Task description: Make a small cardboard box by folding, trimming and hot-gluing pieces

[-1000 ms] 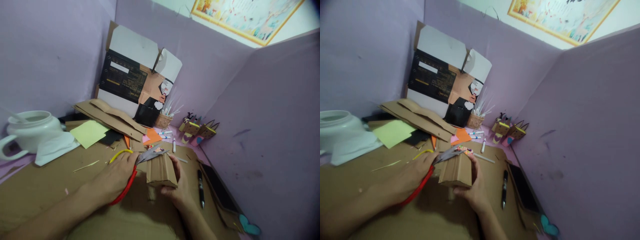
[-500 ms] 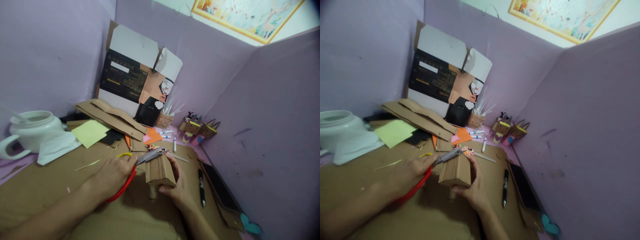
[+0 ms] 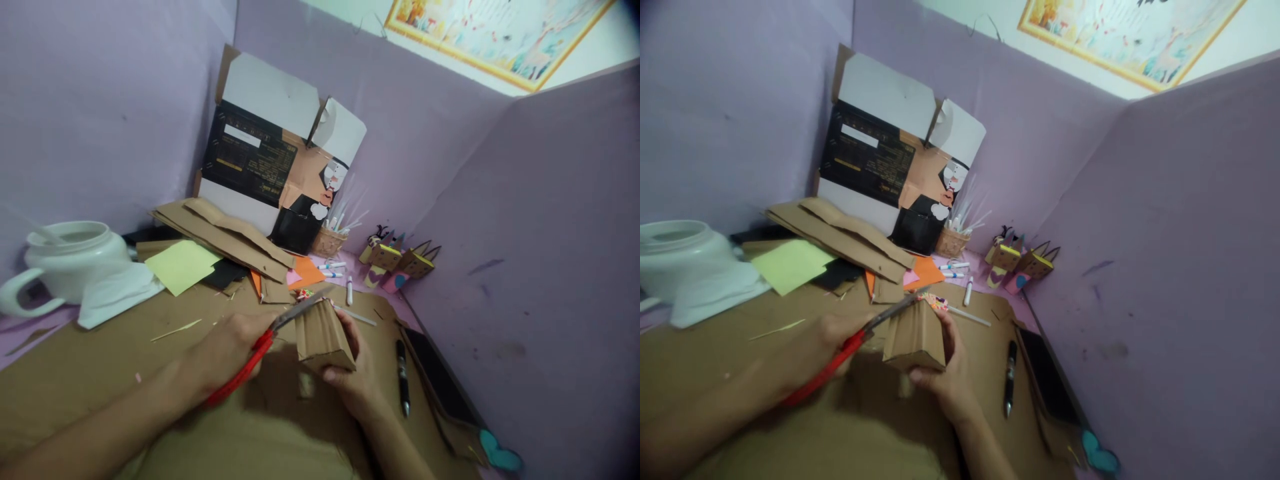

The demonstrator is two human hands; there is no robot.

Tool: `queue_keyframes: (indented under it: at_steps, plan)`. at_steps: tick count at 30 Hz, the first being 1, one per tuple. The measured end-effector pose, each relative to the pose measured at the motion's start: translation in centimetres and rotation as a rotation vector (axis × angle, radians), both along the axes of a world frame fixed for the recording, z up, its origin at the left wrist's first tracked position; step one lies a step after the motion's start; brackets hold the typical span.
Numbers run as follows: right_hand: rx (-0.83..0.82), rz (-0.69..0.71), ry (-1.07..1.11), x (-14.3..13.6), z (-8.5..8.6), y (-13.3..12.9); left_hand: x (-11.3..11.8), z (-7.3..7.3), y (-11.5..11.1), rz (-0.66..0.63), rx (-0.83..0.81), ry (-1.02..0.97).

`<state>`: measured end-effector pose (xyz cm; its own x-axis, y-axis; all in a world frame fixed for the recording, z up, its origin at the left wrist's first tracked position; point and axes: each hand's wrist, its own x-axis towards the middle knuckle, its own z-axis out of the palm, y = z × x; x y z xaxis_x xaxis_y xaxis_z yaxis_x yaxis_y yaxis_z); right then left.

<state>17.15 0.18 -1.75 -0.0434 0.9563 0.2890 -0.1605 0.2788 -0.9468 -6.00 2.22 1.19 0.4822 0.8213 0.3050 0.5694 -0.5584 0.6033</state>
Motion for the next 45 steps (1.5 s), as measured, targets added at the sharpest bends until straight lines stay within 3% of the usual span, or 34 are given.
queue_keyframes:
  at_steps: [2, 5, 7, 10, 15, 17, 19, 22, 24, 25, 28, 31, 34, 39, 45]
  plan:
    - [-0.036, 0.02, 0.083, -0.2, 0.2, 0.0, -0.6, 0.4, 0.7, 0.147, 0.094, 0.038]
    - [-0.106, 0.082, 0.19, -0.4, 0.6, -0.2, -1.9, 1.2, 2.0, 0.526, 0.087, 0.32]
    - [-0.148, 0.151, 0.247, -0.4, 1.0, -0.5, -2.8, 1.5, 2.9, 0.601, -0.049, 0.52]
    - [-0.176, 0.224, 0.267, -0.5, 1.2, -0.8, -3.8, 1.3, 3.6, 0.613, -0.138, 0.606]
    - [-0.004, 0.045, 0.029, -0.6, 0.8, -0.3, -4.0, 1.8, 3.0, 0.6, -0.084, 0.617]
    - [0.069, -0.028, -0.086, -0.9, 0.7, -0.2, -3.1, 2.2, 2.3, 0.598, -0.033, 0.456]
    - [0.093, -0.046, -0.158, -1.4, 0.7, -0.4, -1.5, 2.1, 1.6, 0.552, -0.121, 0.022]
    - [0.101, 0.002, -0.242, -2.1, 0.8, -1.1, 1.2, 1.1, 0.4, 0.139, -0.547, -0.545]
    - [0.154, 0.042, -0.299, -2.2, 0.9, -1.5, 2.6, 0.3, -0.1, -0.068, -0.735, -0.685]
    - [0.188, 0.058, -0.329, -2.1, 0.9, -1.6, 3.0, 0.1, -0.2, -0.1, -0.771, -0.723]
    - [0.241, 0.042, -0.318, -1.6, 0.8, -1.5, 3.3, 0.1, -0.3, -0.064, -0.833, -0.788]
    - [0.256, -0.15, -0.146, -0.9, 1.0, -1.1, 3.0, 0.6, -0.1, -0.039, -0.865, -0.848]
    - [0.232, -0.299, -0.124, -0.5, 1.7, -1.0, 3.0, 0.9, -0.1, -0.035, -0.869, -0.868]
    - [0.103, -0.355, -0.239, -0.3, 2.5, -1.6, 3.3, 1.1, -0.2, -0.005, -0.942, -0.907]
    - [0.073, -0.389, -0.238, -0.2, 2.6, -1.6, 2.8, 1.2, 0.5, 0.211, -1.124, -0.947]
